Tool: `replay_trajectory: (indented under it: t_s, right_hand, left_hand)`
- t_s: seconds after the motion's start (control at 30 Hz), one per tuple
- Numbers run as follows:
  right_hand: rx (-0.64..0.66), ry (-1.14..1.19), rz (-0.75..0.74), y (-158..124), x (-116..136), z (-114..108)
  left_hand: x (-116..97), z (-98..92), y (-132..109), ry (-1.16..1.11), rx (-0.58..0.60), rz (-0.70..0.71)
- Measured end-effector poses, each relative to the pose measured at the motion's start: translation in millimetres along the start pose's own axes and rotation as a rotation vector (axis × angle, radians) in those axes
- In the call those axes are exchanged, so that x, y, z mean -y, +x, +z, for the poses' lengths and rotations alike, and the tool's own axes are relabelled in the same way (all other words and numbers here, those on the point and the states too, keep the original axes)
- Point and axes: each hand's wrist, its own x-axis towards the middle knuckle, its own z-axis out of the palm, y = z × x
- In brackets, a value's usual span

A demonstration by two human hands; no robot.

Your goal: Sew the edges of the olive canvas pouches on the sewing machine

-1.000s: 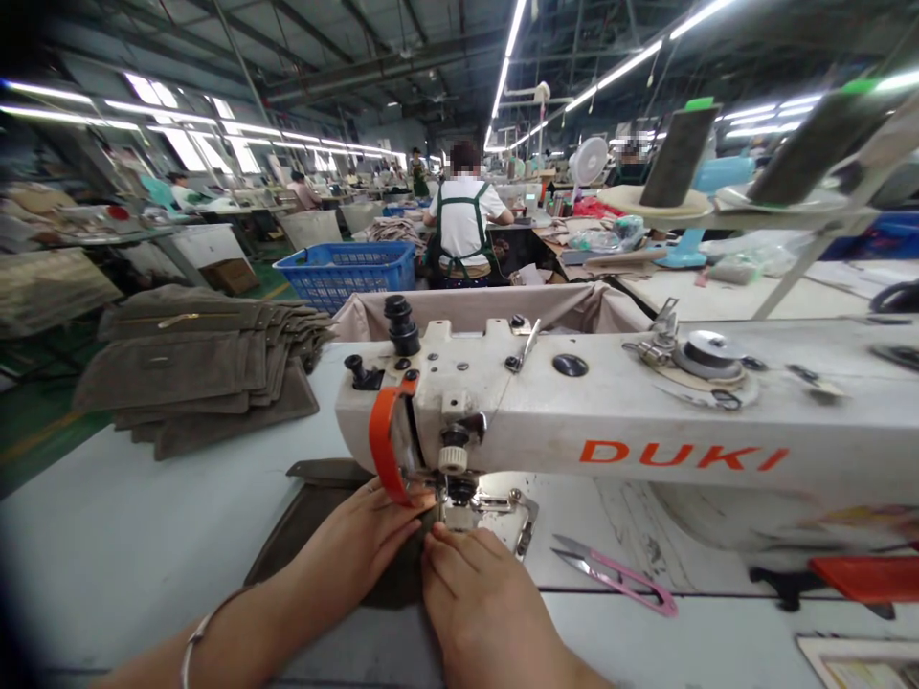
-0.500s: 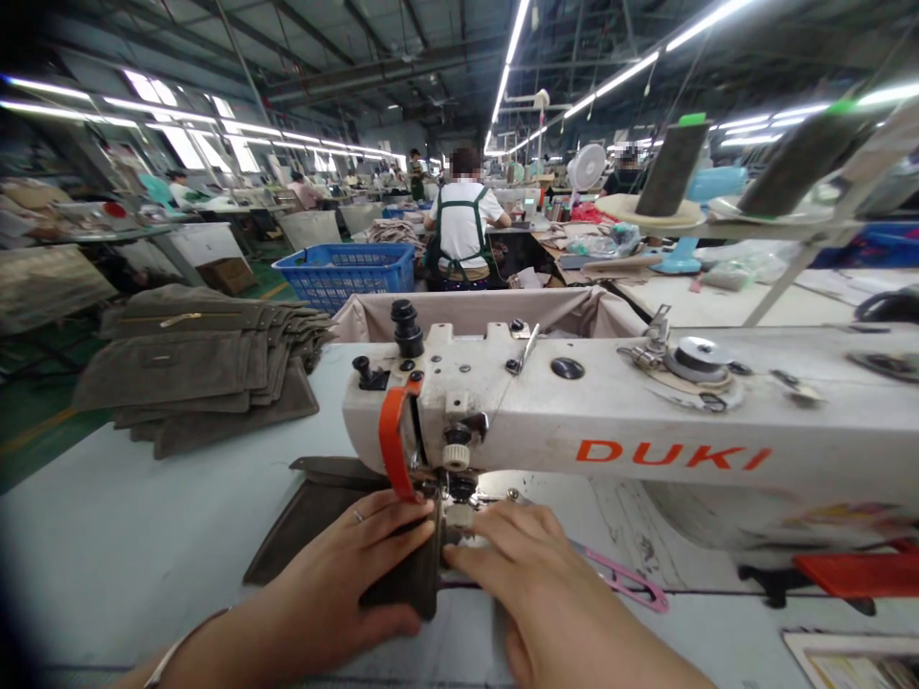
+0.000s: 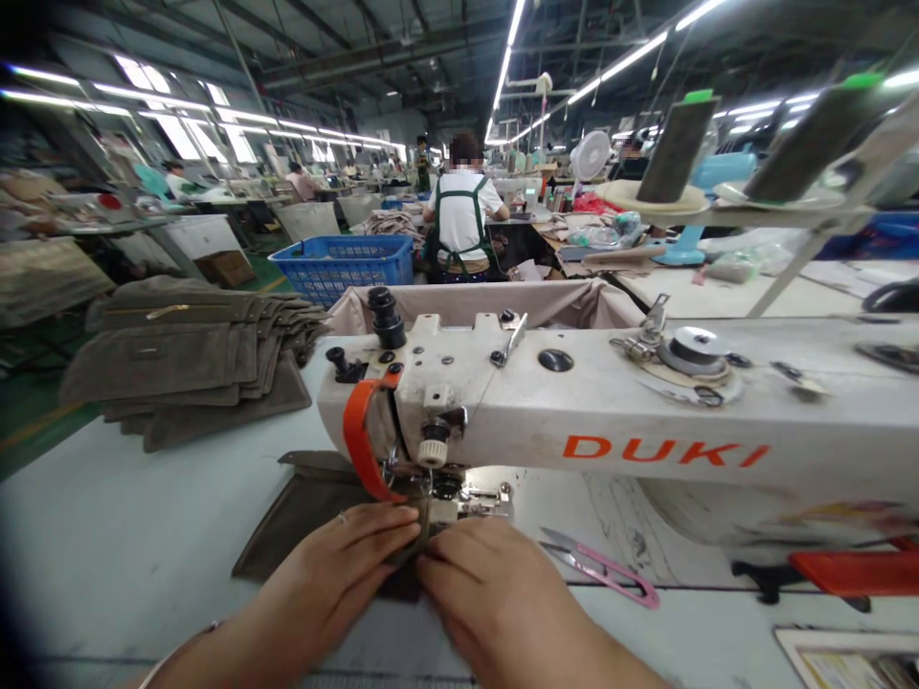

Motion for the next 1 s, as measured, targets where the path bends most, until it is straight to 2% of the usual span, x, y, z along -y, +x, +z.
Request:
replay_trajectory:
  t_s: [0.1, 0.2, 0.3, 0.4, 0.63, 0.87, 1.0]
  right_hand:
    - [0.036, 0.029, -0.077, 0.8, 9.2, 1.5]
    - [0.045, 0.020, -0.075, 1.8, 9.1, 6.9]
    - [0.031, 0.010, -0.082, 1.2, 6.6, 10.1]
    - [0.016, 0.009, -0.076, 0.5, 6.0, 11.3]
    - [-0.015, -0.013, -0.015, 3.7, 6.0, 16.6]
    - [0.009, -0.003, -0.013, 2.3, 6.0, 11.6]
    - [0.025, 0.041, -0.016, -1.3, 3.9, 3.9]
  left_hand:
    - [5.4, 1.5, -1.8, -0.007, -0.012, 0.046]
    - [6.6, 1.1, -1.9, 0.015, 0.131, 0.127]
    - [7.6, -1.3, 0.8, 0.022, 0.255, 0.132]
    - [12.0, -4.0, 6.0, 0.013, 0.299, 0.136]
    - [25.0, -1.8, 18.7, 0.020, 0.200, 0.173]
    - [17.9, -4.3, 12.1, 0.022, -0.043, 0.286]
    - [16.4, -6.5, 10.9, -0.001, -0.046, 0.318]
